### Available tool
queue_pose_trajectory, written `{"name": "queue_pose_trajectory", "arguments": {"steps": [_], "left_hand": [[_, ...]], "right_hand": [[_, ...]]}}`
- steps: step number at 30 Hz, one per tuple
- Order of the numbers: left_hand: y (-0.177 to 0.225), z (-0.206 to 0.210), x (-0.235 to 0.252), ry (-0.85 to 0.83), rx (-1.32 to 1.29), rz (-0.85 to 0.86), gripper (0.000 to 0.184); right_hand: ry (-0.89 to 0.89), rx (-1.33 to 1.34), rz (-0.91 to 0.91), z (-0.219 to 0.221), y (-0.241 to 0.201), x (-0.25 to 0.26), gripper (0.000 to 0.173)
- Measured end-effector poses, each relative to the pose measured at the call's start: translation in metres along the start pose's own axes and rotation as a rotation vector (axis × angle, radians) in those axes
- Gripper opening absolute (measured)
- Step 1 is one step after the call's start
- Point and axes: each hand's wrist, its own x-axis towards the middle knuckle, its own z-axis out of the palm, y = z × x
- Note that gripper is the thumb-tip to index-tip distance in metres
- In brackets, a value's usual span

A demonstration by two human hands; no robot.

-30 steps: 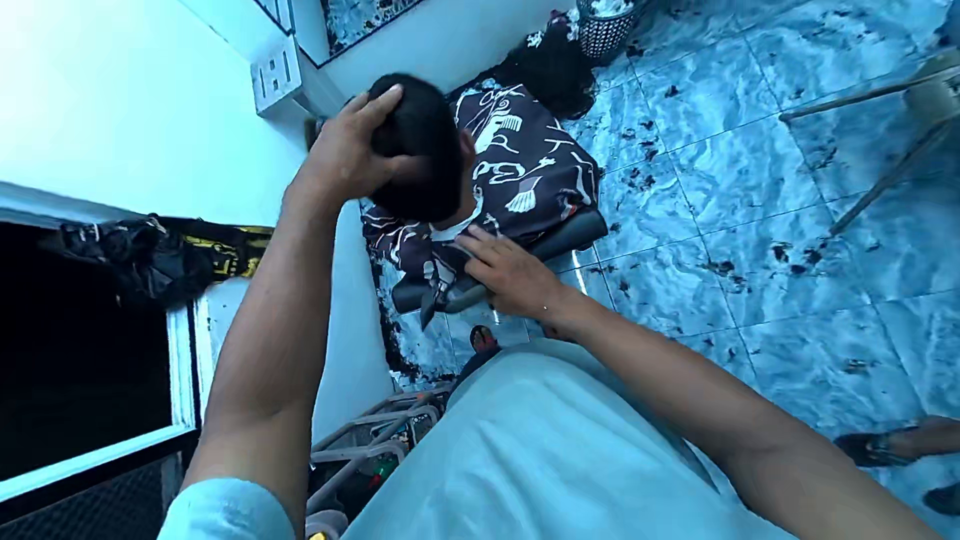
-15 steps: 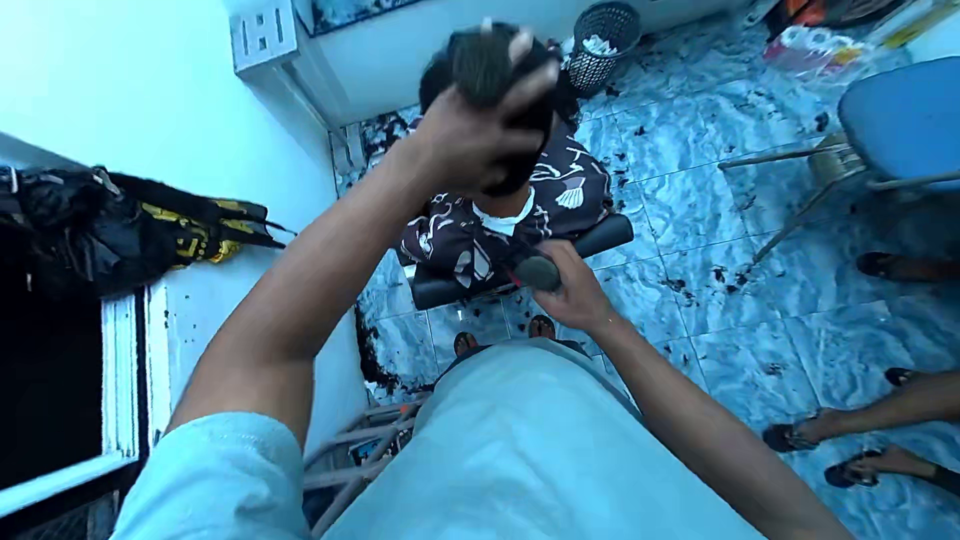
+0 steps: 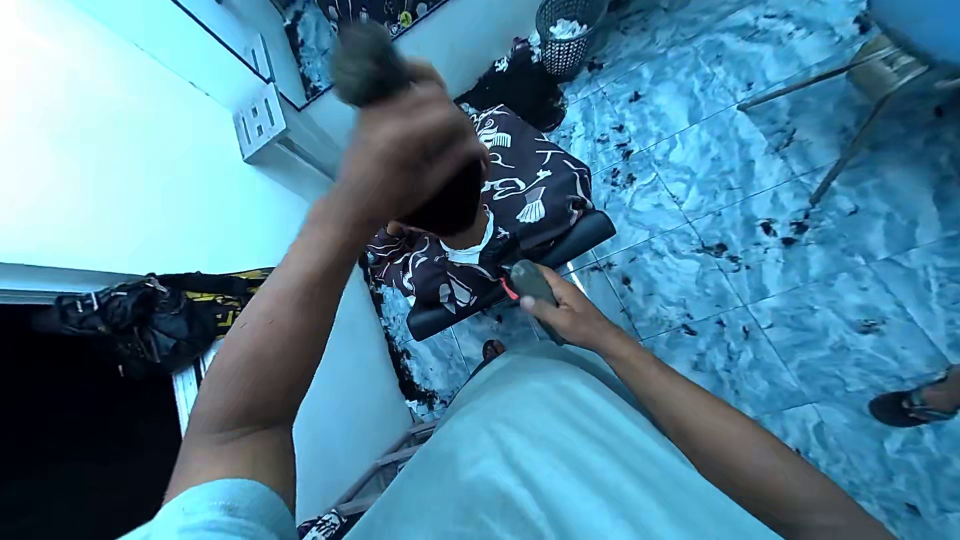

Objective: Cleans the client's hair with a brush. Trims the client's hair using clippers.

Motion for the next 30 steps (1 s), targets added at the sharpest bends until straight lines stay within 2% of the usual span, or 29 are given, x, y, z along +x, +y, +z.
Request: {"name": "queue_pose_trajectory", "arguments": {"steps": [1,2,3,5,7,9,14,20,26,30], "left_hand": [[-0.001,-0.015,0.005,0.097,0.003,-0.096,0.03],[-0.003,-0.024,0.009,0.105,0.07,-0.22,0.039],[-0.004,-0.029,0.01,0.006,0.156,-0.371,0.053],[-0.007,-0.024,0.01,-0.333,0.251,-0.611,0.087],[-0.012,-0.003,0.006,-0.529,0.294,-0.673,0.108],[-0.015,0.012,0.002,-0.596,0.321,-0.693,0.119],[-0.027,0.023,0.0,-0.584,0.301,-0.67,0.121],[-0.042,0.019,0.002,-0.649,0.232,-0.658,0.134],[-0.045,0.021,0.006,-0.649,0.227,-0.627,0.13],[-0.05,0.023,0.005,-0.641,0.222,-0.61,0.13]], "right_hand": [[-0.02,0.099,0.05,0.003,-0.006,0.006,0.058],[-0.03,0.2,0.116,0.008,-0.012,0.012,0.053],[-0.032,0.289,0.193,0.013,-0.018,0.019,0.049],[-0.023,0.367,0.391,0.021,-0.035,0.033,0.045],[-0.019,0.358,0.566,0.025,-0.05,0.044,0.046],[-0.028,0.334,0.629,0.027,-0.058,0.05,0.049],[-0.001,0.206,0.565,0.023,-0.07,0.066,0.047],[0.085,0.172,0.408,0.033,-0.056,0.072,0.052],[0.127,0.162,0.206,0.039,-0.045,0.079,0.051],[0.141,0.134,0.096,0.039,-0.045,0.086,0.058]]}}
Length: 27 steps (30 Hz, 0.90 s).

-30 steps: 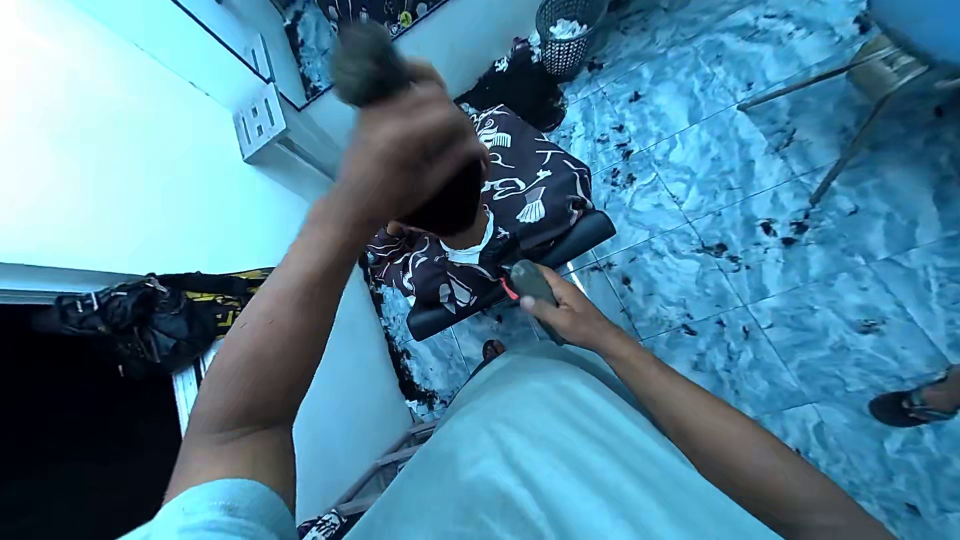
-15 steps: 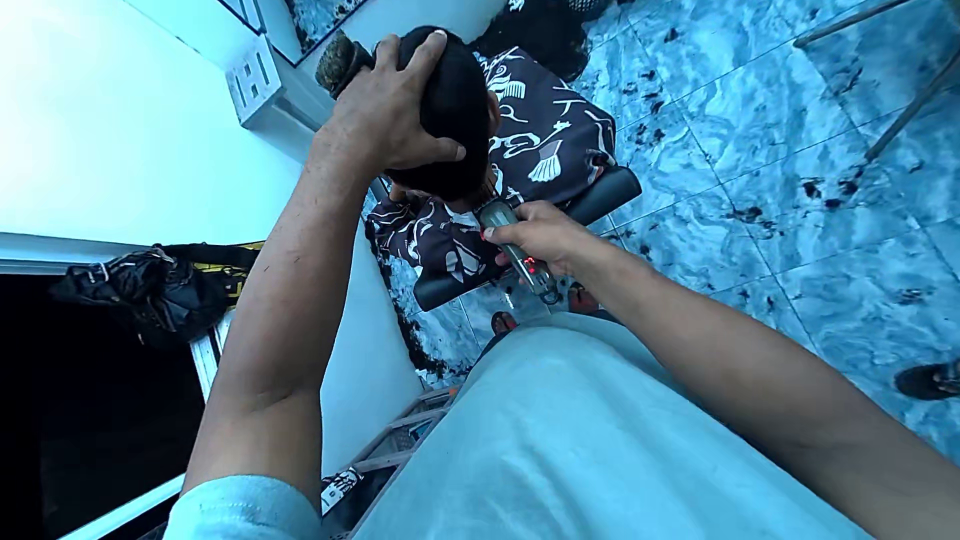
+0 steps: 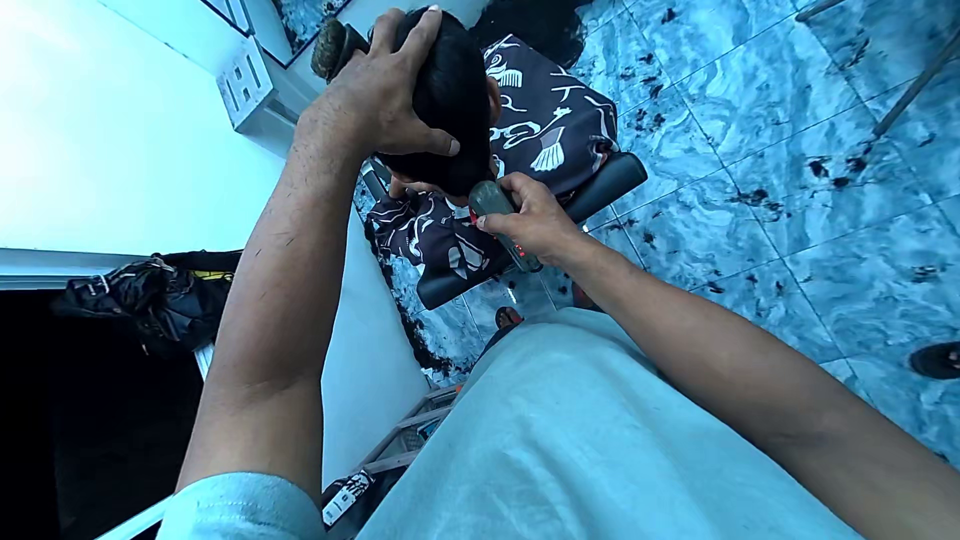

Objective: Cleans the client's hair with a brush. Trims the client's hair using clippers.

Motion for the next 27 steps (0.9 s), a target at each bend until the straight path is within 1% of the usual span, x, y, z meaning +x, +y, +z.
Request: {"name": "queue_pose_trajectory", "arguments": {"steps": [4,11,17,25,27], "left_hand": [[-0.002,0.001,0.002,-0.002,0.004,-0.004,0.13],[-0.007,0.003,0.001,0.025,-0.007,0.026,0.129],[-0.007,0.003,0.001,0.037,-0.011,0.032,0.128],[-0.005,0.003,0.0,0.045,0.003,0.024,0.124],[-0.004,0.002,0.0,0.045,0.01,0.024,0.121]], "right_hand": [[0.021,0.022,-0.049,0.002,0.002,0.002,0.057],[0.028,0.052,-0.096,0.007,-0.009,0.001,0.056],[0.02,0.049,-0.112,0.01,-0.022,-0.001,0.057],[0.027,0.02,-0.137,0.012,-0.035,-0.003,0.053],[0.023,0.01,-0.194,0.014,-0.039,-0.002,0.052]]}}
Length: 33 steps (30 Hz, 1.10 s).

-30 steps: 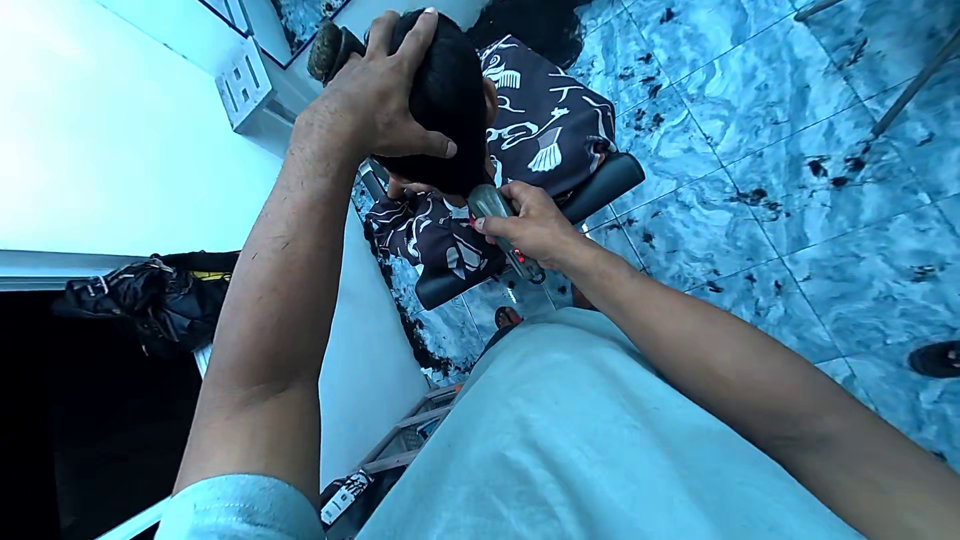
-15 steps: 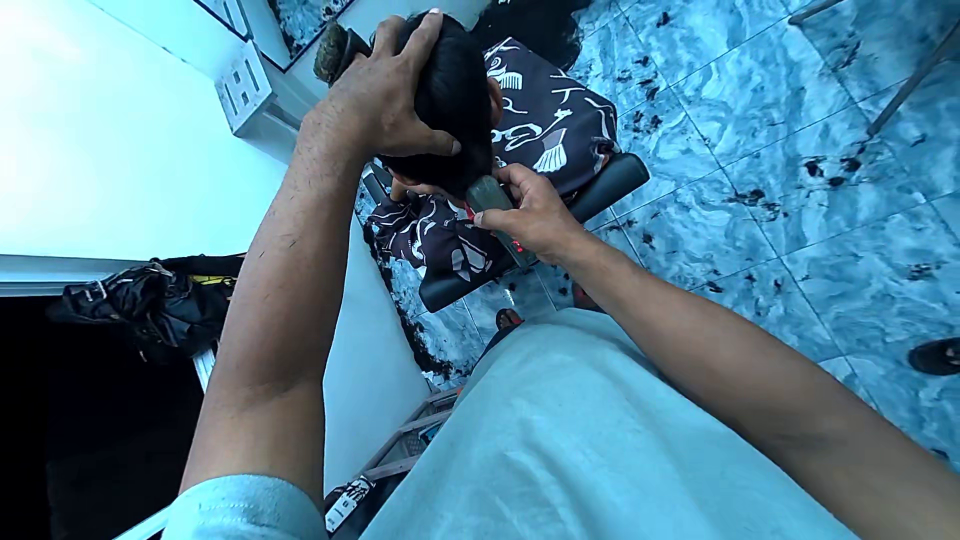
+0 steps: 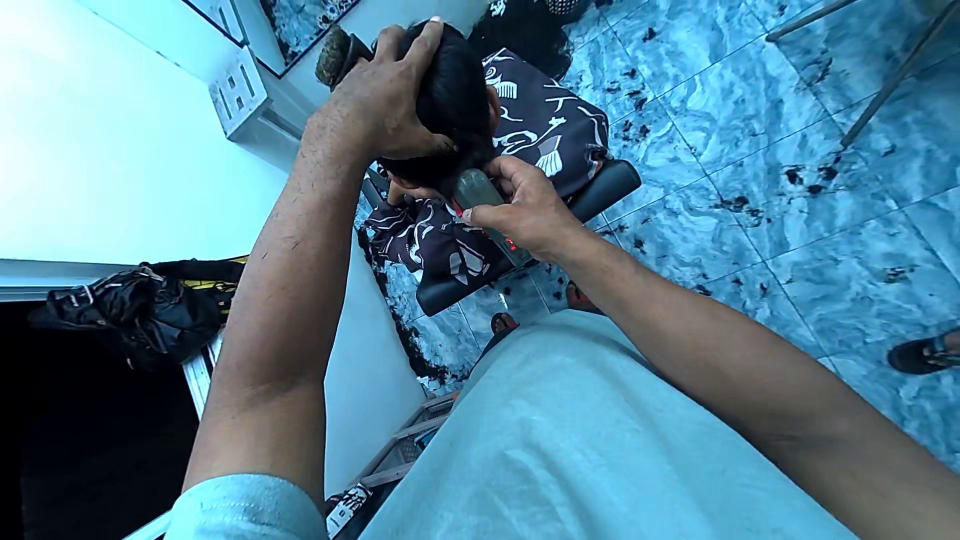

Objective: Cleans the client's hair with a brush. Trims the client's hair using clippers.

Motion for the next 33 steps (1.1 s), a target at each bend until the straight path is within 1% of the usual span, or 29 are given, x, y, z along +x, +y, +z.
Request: {"name": "queue_pose_trajectory", "arguments": {"steps": [2,3,4,5,6,7,8,9,10,13,14,18,23,28,33], "left_hand": [[0.0,-0.001,0.0,-0.008,-0.001,0.004,0.119],[-0.001,-0.001,-0.001,-0.013,-0.007,0.003,0.119],[-0.002,0.0,-0.001,-0.016,-0.015,0.007,0.123],[-0.003,-0.001,-0.001,-0.025,-0.031,0.011,0.128],[-0.005,-0.001,-0.001,-0.041,-0.06,0.013,0.134],[-0.007,-0.003,0.0,-0.059,-0.094,0.009,0.138],[-0.009,-0.004,0.0,-0.071,-0.134,0.006,0.139],[-0.01,-0.004,0.0,-0.072,-0.172,0.006,0.138],[-0.011,-0.004,0.0,-0.063,-0.209,0.0,0.133],[-0.011,0.0,0.005,0.015,-0.28,-0.021,0.108],[-0.011,0.002,0.007,0.038,-0.273,-0.01,0.105],[-0.014,0.005,0.011,0.037,-0.232,0.019,0.114],[-0.016,0.004,0.014,0.013,-0.227,0.04,0.121],[-0.013,0.004,0.013,0.008,-0.206,0.042,0.123],[-0.012,0.005,0.011,0.016,-0.186,0.023,0.123]], "right_hand": [[-0.104,-0.071,-0.106,-0.004,0.001,0.001,0.057],[-0.17,-0.132,-0.094,-0.009,0.003,-0.001,0.057],[-0.208,-0.158,0.007,-0.016,0.005,-0.006,0.051],[-0.205,-0.141,0.187,-0.023,0.006,-0.01,0.04],[-0.181,-0.096,0.374,-0.032,0.007,-0.012,0.033],[-0.153,-0.028,0.532,-0.041,0.008,-0.011,0.034],[-0.141,0.039,0.644,-0.05,0.007,-0.008,0.037],[-0.149,0.07,0.703,-0.057,0.005,-0.004,0.039],[-0.168,0.076,0.721,-0.063,0.003,0.0,0.041],[-0.238,0.062,0.663,-0.071,0.002,0.013,0.04],[-0.254,0.062,0.629,-0.072,0.005,0.016,0.039],[-0.276,0.08,0.506,-0.071,0.021,0.021,0.037],[-0.255,0.214,0.376,-0.063,0.033,0.019,0.039],[-0.221,0.251,0.188,-0.057,0.036,0.023,0.051],[-0.189,0.242,0.129,-0.052,0.026,0.02,0.05]]}}
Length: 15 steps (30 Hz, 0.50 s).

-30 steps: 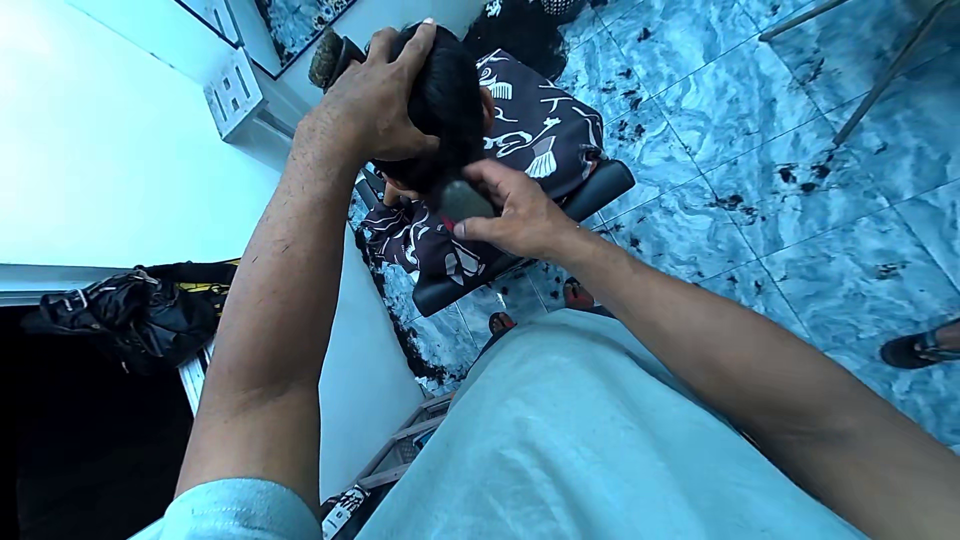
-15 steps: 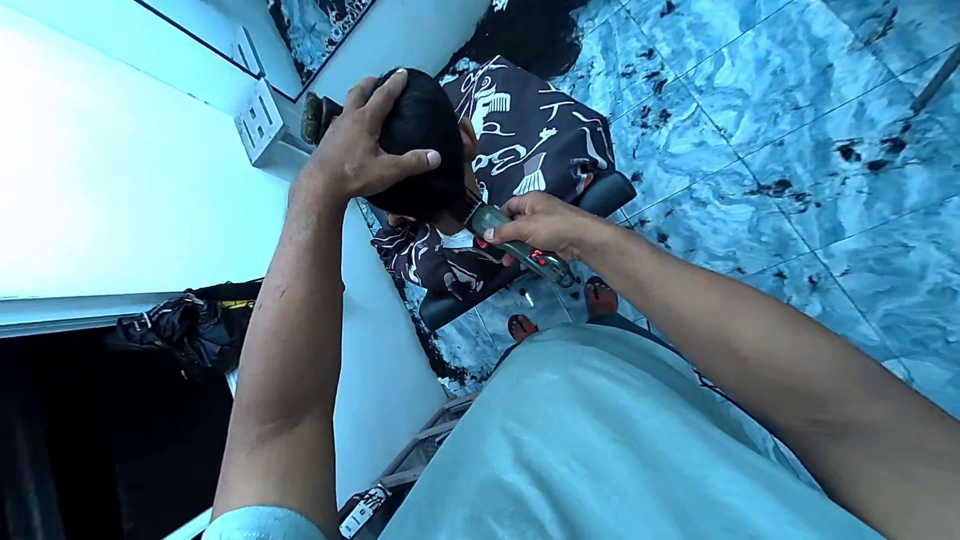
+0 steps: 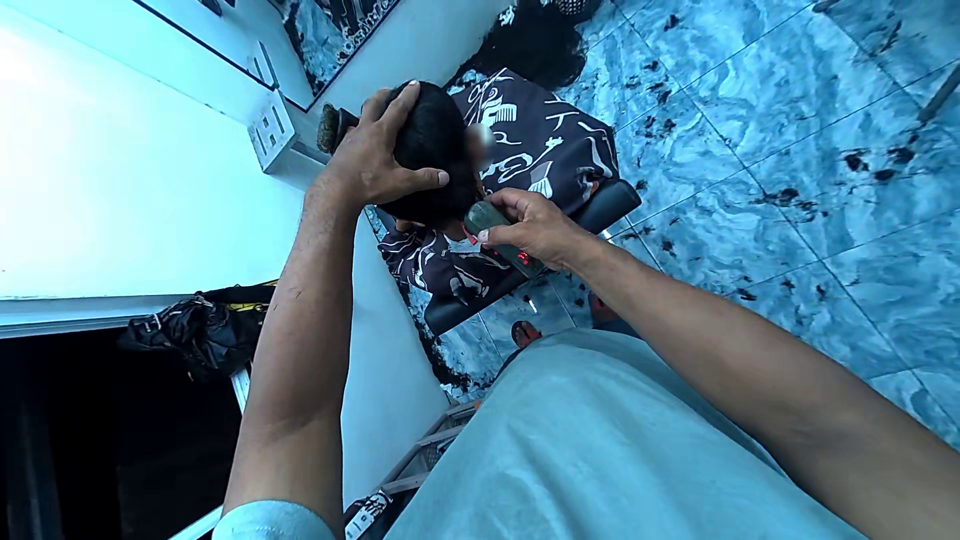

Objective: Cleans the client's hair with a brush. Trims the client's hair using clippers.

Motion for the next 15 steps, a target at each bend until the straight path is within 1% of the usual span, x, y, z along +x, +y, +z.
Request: {"name": "queue_pose_trajectory", "arguments": {"steps": [9,13,15], "left_hand": [[0.001,0.003,-0.005,0.032,0.036,-0.006,0.121],[0.003,0.003,-0.005,0.036,0.056,-0.008,0.117],[0.002,0.002,-0.005,0.031,0.05,0.001,0.115]], "right_hand": [[-0.016,-0.027,-0.068,0.01,-0.016,0.0,0.05],[0.012,-0.043,-0.074,0.017,-0.03,-0.001,0.051],[-0.046,-0.084,-0.097,0.018,-0.037,-0.004,0.051]]}}
